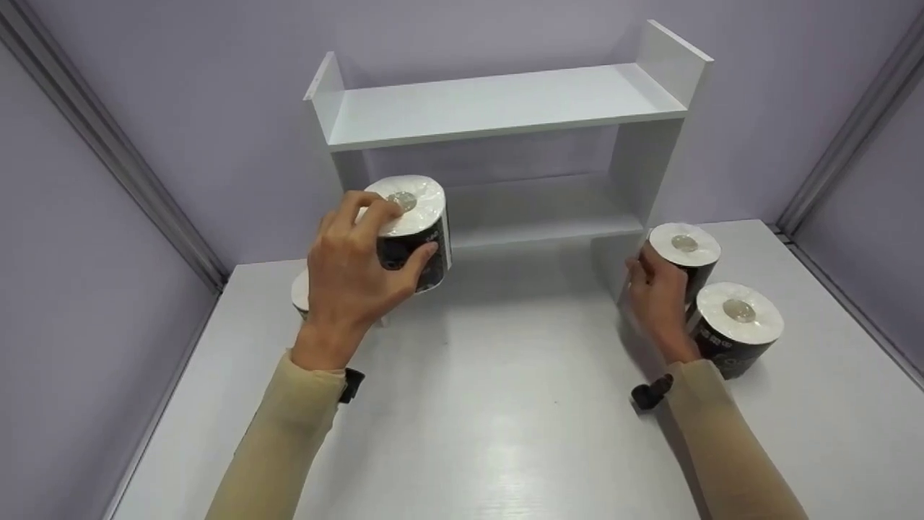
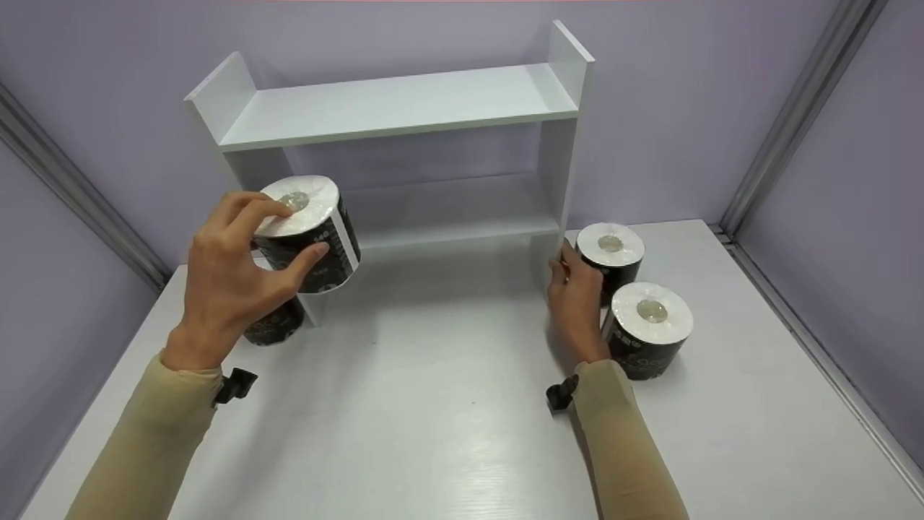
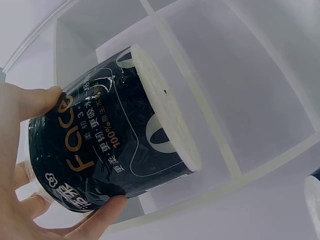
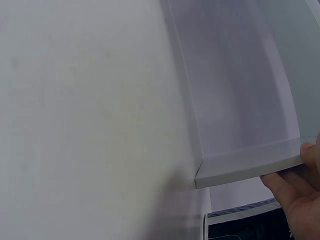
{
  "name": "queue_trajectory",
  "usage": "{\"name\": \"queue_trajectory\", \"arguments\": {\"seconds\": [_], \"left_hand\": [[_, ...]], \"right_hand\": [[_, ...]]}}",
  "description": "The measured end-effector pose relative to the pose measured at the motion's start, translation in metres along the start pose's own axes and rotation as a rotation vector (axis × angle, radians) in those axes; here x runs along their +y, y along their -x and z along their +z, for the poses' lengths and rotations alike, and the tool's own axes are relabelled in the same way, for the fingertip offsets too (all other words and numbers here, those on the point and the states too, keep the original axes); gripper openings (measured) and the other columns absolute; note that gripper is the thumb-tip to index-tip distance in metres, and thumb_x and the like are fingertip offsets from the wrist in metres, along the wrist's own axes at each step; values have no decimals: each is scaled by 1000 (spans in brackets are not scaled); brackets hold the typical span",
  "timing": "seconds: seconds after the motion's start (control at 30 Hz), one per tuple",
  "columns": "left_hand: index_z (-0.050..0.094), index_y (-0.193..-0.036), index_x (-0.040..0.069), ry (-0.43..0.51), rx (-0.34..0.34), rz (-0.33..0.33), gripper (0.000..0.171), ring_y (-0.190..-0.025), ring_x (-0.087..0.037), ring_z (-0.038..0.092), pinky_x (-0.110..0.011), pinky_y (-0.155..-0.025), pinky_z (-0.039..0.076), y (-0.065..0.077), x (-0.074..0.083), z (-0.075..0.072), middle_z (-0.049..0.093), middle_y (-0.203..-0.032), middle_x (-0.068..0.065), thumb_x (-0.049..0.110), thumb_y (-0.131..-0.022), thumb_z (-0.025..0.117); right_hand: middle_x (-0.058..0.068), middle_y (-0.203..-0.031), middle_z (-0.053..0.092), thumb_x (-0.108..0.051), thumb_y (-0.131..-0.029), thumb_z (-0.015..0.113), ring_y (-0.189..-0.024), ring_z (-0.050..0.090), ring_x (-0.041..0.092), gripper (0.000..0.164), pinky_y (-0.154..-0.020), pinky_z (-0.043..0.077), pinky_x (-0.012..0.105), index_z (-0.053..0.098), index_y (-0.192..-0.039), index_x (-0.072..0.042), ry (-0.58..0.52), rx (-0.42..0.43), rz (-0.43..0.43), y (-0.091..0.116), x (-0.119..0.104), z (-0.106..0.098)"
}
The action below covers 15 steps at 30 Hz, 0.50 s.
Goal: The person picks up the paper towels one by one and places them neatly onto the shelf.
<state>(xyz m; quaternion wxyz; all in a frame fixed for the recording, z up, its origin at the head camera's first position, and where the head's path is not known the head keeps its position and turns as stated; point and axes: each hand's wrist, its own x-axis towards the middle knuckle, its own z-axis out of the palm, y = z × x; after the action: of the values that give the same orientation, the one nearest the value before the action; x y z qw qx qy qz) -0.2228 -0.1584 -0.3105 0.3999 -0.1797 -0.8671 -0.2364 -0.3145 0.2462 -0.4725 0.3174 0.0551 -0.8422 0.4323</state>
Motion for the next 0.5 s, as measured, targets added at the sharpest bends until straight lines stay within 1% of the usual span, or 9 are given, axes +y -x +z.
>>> {"name": "queue_trajectory", "arguments": {"seconds": [0.13,0.3,0.5], "left_hand": [[72,-113,10,8,-4,-10,46,-101,-42,66,-55,-87,60,0,1,2,67,-119,-13,40,-84,91],[72,-113,11,6,-20,-7,46,-99,-42,66,-54,-85,60,-2,2,5,66,-119,-12,41,-84,90],[72,-113,10,-1,0,2,47,-98,-44,66,-56,-85,60,-7,-1,8,66,-118,-12,43,-84,91]], "right_hand": [[25,-96,75,4,-104,59,-82,66,28,12,-67,41,8,66,-96,8,7,-21,2,0,0,1],[24,-99,77,4,-105,58,-87,70,30,11,-70,41,8,67,-99,7,18,-14,29,0,1,-2],[25,-97,75,4,-105,58,-87,70,31,11,-71,43,6,67,-100,8,-9,-21,15,-1,2,-2]]}}
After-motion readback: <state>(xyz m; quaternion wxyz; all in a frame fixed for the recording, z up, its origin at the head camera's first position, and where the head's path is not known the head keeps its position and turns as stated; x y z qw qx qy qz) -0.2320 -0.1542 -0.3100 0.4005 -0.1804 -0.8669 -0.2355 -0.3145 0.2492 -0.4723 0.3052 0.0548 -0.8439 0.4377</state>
